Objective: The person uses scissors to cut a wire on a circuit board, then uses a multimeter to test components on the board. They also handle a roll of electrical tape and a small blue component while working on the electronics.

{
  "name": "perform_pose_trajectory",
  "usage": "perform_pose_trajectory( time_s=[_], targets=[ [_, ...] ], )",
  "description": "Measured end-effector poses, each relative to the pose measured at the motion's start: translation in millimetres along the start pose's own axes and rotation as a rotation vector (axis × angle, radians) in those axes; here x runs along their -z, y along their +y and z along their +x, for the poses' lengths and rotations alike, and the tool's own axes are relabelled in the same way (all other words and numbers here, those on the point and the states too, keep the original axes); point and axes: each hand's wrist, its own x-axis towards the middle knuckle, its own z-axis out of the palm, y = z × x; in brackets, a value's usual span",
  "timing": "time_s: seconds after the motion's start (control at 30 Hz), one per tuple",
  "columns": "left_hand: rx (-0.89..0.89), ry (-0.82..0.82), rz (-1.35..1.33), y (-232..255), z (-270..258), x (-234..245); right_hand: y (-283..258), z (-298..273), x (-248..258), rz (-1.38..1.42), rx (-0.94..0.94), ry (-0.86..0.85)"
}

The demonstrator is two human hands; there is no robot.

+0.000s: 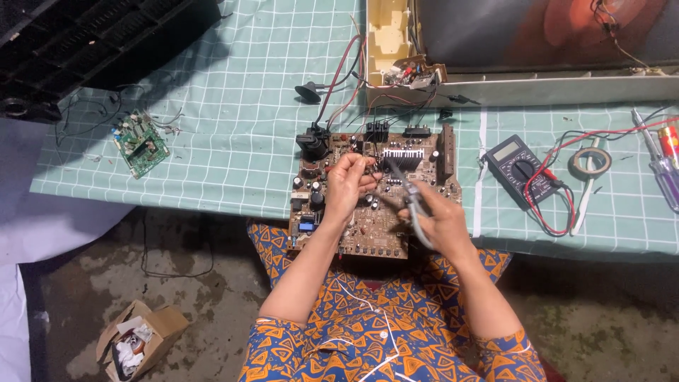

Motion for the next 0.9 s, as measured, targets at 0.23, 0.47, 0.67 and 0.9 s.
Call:
perform_pose_trajectory(
  time_s=[0.23, 0.47, 0.67, 0.9],
  targets=[
    [-0.007, -0.045, -0.033, -3, 3, 0, 10, -2, 42, -0.110, -0.118, 0.231],
    [0.016, -0.049, -0.014, 10, -6, 5, 25, -10, 93, -0.254, -0.273, 0.381],
    [-0.009, -0.032, -0.020, 29, -14, -6, 72, -6, 76, -0.434, -0.533, 0.175],
    [-0.071, -0.009, 0.046, 35, -15, -4, 103, 2, 63, -0.576, -0.398, 0.090]
  ],
)
